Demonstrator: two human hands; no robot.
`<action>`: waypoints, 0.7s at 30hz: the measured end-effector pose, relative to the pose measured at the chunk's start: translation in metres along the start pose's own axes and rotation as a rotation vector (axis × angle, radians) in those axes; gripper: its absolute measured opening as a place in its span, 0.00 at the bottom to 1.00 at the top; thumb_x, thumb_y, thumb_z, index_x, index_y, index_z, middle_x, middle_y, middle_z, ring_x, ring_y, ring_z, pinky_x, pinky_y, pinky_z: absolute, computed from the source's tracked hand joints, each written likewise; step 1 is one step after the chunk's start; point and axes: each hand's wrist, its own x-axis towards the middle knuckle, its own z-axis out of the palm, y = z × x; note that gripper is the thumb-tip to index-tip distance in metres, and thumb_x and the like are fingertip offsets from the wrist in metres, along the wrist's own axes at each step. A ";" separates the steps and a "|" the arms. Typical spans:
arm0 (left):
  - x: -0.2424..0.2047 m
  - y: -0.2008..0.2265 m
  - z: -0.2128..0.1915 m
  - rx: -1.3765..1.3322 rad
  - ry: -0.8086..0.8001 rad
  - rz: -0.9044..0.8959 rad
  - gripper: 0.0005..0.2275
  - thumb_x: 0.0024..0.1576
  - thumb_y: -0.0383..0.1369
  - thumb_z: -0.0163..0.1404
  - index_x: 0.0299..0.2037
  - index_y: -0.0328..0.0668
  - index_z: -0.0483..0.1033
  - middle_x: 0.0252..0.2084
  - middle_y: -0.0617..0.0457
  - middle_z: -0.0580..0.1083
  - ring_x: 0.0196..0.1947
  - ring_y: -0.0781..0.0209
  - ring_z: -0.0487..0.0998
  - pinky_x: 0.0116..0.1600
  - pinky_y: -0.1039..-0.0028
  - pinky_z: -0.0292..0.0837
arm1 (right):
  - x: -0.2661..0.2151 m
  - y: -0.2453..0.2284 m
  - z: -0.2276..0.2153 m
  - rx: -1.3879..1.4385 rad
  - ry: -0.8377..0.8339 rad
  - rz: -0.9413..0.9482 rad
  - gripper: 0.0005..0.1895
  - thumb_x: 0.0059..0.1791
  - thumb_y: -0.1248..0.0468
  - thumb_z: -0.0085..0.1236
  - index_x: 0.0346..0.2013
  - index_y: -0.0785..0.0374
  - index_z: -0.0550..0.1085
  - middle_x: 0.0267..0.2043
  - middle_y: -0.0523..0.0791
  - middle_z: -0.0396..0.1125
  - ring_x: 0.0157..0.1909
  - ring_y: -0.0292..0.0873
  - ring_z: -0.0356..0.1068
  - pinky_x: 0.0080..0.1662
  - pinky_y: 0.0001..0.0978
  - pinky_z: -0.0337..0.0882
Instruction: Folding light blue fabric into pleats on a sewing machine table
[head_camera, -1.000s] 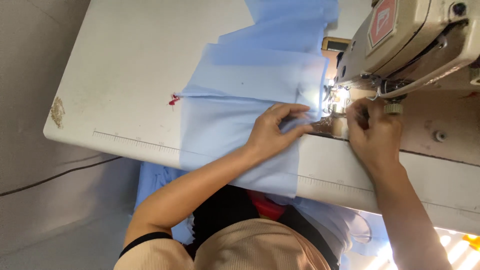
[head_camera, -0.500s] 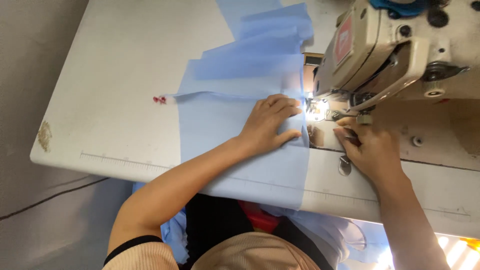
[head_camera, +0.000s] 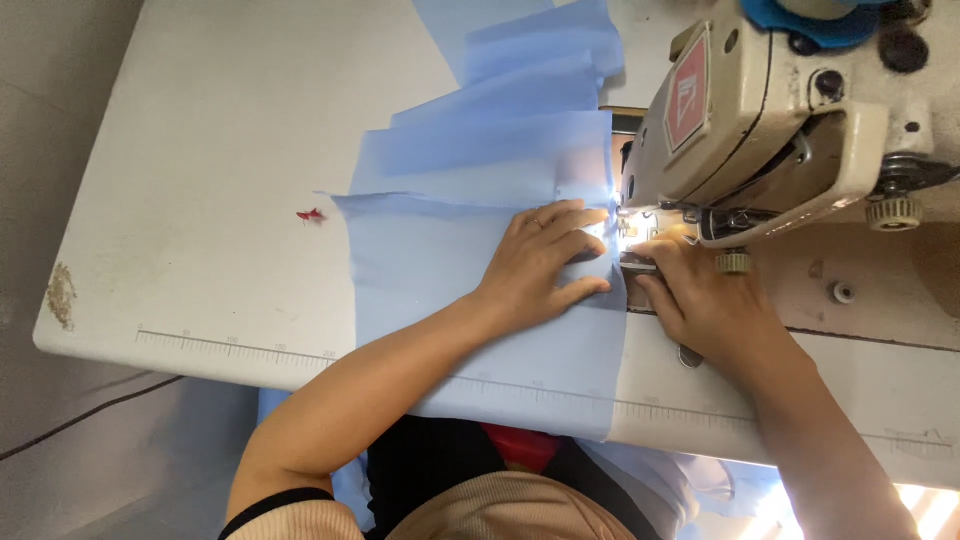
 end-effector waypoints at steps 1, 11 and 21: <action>0.000 -0.001 0.001 -0.003 -0.002 -0.002 0.15 0.56 0.47 0.60 0.46 0.53 0.74 0.63 0.57 0.72 0.70 0.51 0.66 0.69 0.53 0.59 | -0.001 0.004 0.004 0.000 -0.004 0.001 0.16 0.56 0.45 0.46 0.56 0.40 0.68 0.37 0.40 0.73 0.37 0.45 0.79 0.42 0.43 0.80; 0.000 -0.002 0.001 0.058 0.005 0.027 0.16 0.55 0.47 0.61 0.47 0.54 0.73 0.65 0.61 0.70 0.70 0.51 0.67 0.67 0.58 0.60 | 0.000 0.008 0.011 0.321 -0.098 -0.026 0.14 0.55 0.54 0.47 0.55 0.44 0.71 0.56 0.39 0.67 0.54 0.44 0.71 0.34 0.43 0.72; 0.022 -0.018 0.006 0.236 -0.054 0.057 0.30 0.52 0.54 0.61 0.62 0.53 0.69 0.64 0.60 0.67 0.66 0.50 0.66 0.64 0.56 0.62 | -0.009 0.031 0.003 0.184 0.167 0.036 0.22 0.54 0.53 0.56 0.58 0.62 0.76 0.61 0.58 0.69 0.62 0.66 0.67 0.58 0.57 0.70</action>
